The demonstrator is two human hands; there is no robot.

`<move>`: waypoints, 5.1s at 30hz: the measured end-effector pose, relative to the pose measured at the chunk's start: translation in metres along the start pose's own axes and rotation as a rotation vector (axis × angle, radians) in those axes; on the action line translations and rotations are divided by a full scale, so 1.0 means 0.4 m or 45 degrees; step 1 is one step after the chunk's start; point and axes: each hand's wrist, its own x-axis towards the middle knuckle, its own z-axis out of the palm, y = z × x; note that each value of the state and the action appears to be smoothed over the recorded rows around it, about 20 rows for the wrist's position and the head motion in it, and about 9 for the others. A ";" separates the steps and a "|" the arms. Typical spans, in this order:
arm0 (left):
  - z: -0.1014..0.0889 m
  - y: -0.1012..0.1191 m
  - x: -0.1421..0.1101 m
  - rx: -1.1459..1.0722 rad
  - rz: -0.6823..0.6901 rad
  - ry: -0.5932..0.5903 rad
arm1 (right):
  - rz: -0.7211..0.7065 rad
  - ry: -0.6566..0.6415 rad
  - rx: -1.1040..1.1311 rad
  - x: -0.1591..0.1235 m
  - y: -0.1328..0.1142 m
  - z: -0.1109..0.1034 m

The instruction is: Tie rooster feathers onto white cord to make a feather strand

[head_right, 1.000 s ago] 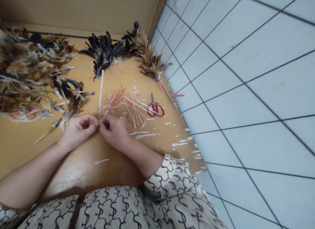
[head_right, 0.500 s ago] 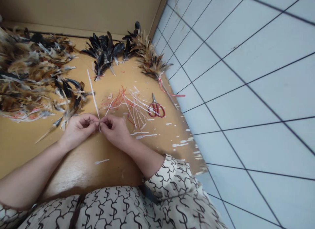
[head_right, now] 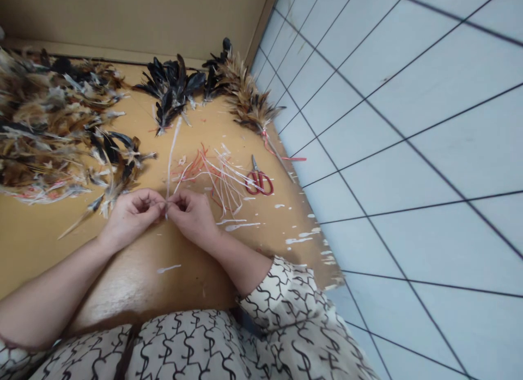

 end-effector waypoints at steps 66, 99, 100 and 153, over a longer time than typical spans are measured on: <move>-0.006 0.008 0.003 -0.037 -0.008 0.029 | -0.093 -0.072 0.042 0.014 0.003 -0.009; -0.021 0.009 0.012 -0.157 -0.152 -0.197 | -0.037 -0.125 0.081 0.015 0.008 -0.007; -0.021 0.009 0.013 -0.155 -0.148 -0.202 | -0.038 -0.126 0.081 0.015 0.008 -0.007; 0.003 -0.018 0.000 0.088 0.013 -0.097 | -0.239 0.020 -0.335 0.003 0.013 -0.002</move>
